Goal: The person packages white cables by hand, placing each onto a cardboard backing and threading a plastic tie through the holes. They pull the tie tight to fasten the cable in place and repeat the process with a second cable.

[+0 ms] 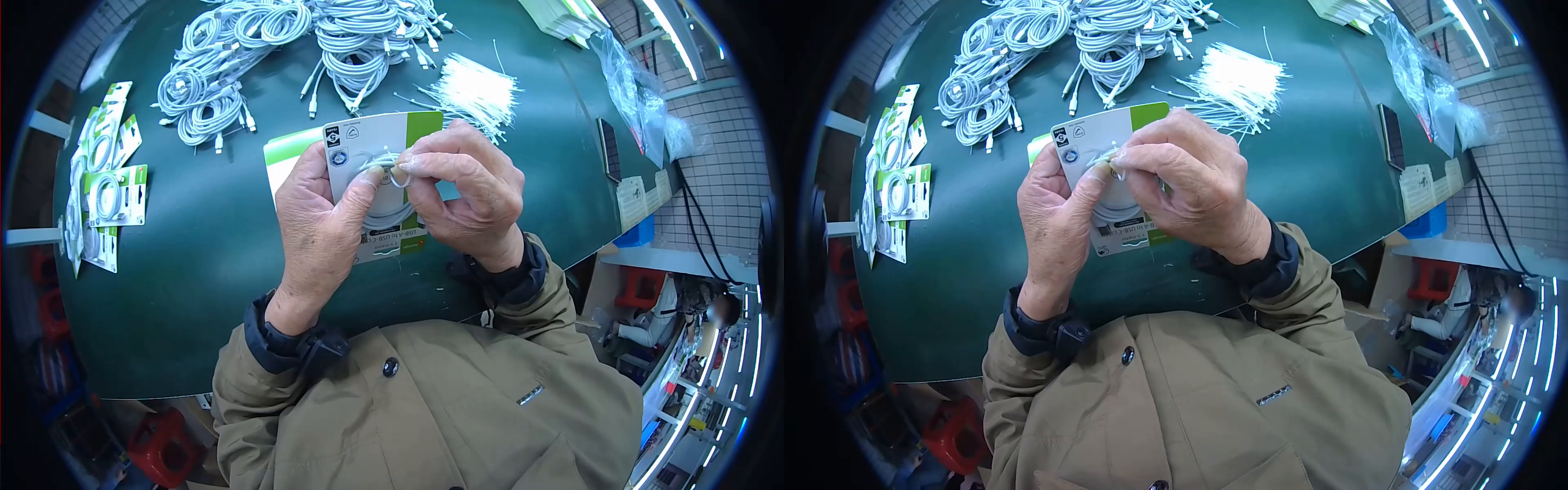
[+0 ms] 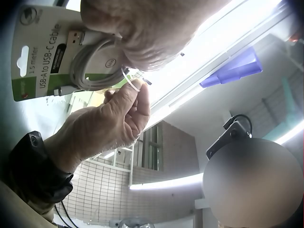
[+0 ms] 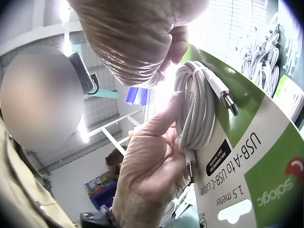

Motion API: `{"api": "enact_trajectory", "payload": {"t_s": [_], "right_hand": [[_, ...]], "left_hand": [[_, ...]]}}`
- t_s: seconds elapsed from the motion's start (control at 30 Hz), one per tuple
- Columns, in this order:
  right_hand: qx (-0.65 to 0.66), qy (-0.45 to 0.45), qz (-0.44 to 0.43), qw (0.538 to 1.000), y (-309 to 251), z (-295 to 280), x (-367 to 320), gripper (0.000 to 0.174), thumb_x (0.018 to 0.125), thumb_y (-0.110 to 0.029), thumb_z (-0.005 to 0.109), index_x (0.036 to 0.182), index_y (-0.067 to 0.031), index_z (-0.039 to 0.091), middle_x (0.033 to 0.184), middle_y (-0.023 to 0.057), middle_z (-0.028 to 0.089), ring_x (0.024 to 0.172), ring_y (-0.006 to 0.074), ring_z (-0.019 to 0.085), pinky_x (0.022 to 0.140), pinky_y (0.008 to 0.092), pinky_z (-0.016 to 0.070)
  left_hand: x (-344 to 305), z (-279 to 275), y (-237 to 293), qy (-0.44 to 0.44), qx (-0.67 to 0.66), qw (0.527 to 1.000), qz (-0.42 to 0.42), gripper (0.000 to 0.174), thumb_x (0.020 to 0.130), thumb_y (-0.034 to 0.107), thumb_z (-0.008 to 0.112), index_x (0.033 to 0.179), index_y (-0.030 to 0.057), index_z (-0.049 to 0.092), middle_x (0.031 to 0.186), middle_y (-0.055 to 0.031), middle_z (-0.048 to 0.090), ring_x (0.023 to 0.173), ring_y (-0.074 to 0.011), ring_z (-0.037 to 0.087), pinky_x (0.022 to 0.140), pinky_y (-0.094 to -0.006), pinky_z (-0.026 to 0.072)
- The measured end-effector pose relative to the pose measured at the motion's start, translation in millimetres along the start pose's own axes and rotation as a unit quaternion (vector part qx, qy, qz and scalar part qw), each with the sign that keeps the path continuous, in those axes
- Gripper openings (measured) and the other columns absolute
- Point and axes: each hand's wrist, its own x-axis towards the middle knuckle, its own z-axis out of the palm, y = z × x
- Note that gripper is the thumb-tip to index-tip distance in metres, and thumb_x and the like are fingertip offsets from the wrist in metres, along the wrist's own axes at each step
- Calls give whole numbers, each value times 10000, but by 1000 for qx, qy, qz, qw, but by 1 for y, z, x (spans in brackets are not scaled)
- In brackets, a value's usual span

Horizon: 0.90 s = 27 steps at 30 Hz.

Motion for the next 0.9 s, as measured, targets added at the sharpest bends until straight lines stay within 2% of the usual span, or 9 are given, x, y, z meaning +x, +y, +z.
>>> {"api": "enact_trajectory", "payload": {"t_s": [0.07,0.17,0.27,0.37,0.47,0.57,0.9], "right_hand": [[5,-2,0,1000,0,1,0,310,708,89,817,960,-70,729,871,65,718,722,217,689,608,316,555],[9,2,6,1000,-1,1,-1,305,706,89,817,951,-69,728,871,64,718,725,215,690,609,316,554],[6,-1,8,1000,-1,1,0,297,706,85,820,944,-67,727,872,63,719,731,215,696,613,316,559],[3,0,13,1000,-1,2,0,292,710,80,822,946,-65,728,874,63,720,739,217,703,620,316,566],[2,0,6,1000,1,2,0,287,714,74,825,946,-63,727,877,64,722,744,217,707,624,315,570],[-1,-6,12,1000,0,2,0,286,716,75,825,946,-62,725,880,66,724,745,219,705,630,318,574],[36,-45,113,992,-4,-3,5,222,764,64,811,939,-57,751,903,101,751,780,251,757,651,339,602]], "left_hand": [[0,0,1,-1,2,1000,0,323,992,22,708,1294,-51,618,1148,-133,757,1014,-147,737,883,-284,600],[0,-3,0,-14,-1,1000,-20,370,992,23,716,1338,-38,602,1215,-135,744,1075,-161,720,962,-309,569],[0,-4,1,-12,11,1000,-19,371,992,24,717,1339,-39,602,1211,-133,746,1073,-160,721,961,-308,569],[1,-1,1,4,5,1000,-6,321,982,11,717,1281,-59,624,1141,-131,757,1009,-147,736,878,-282,601],[0,-3,1,-9,20,1000,-21,369,994,27,717,1340,-38,609,1210,-129,747,1071,-158,721,960,-307,571],[0,-4,0,-9,18,1000,-18,371,995,28,717,1344,-37,610,1210,-129,748,1066,-157,723,955,-304,573],[-3,-2,1,-18,47,999,14,355,1000,24,714,1338,-29,618,1200,-117,747,1066,-143,718,938,-302,582]]}}
